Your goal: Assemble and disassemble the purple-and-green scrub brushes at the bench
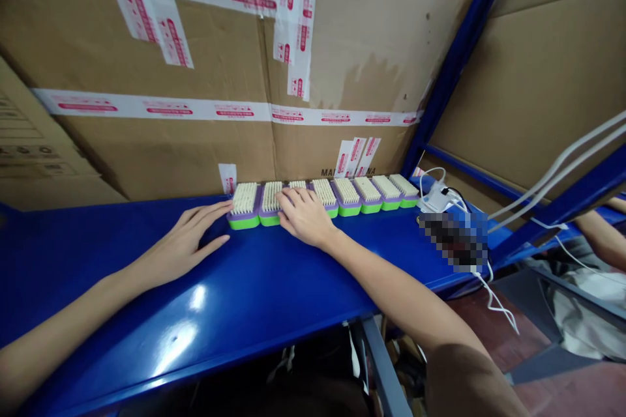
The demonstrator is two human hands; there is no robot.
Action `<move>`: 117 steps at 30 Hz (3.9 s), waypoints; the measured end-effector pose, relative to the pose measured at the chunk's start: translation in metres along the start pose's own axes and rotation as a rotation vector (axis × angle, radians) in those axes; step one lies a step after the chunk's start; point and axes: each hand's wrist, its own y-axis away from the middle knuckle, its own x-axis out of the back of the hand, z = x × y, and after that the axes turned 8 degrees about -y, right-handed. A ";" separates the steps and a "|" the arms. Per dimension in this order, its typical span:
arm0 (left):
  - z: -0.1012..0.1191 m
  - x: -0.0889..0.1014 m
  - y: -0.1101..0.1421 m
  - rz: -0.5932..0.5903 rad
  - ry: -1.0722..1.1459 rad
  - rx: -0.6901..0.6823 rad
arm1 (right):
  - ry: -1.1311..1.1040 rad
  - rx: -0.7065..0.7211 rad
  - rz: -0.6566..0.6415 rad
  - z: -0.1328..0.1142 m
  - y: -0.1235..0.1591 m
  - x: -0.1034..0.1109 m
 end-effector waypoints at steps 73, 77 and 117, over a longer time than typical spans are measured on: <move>0.014 0.029 0.004 0.067 -0.011 0.021 | 0.061 0.211 0.060 -0.007 0.006 -0.027; 0.000 0.028 0.004 0.109 -0.061 0.030 | 0.041 0.193 0.062 -0.006 0.008 -0.027; -0.018 0.019 0.007 0.390 -0.222 -0.225 | -0.033 0.217 0.186 -0.015 0.011 -0.009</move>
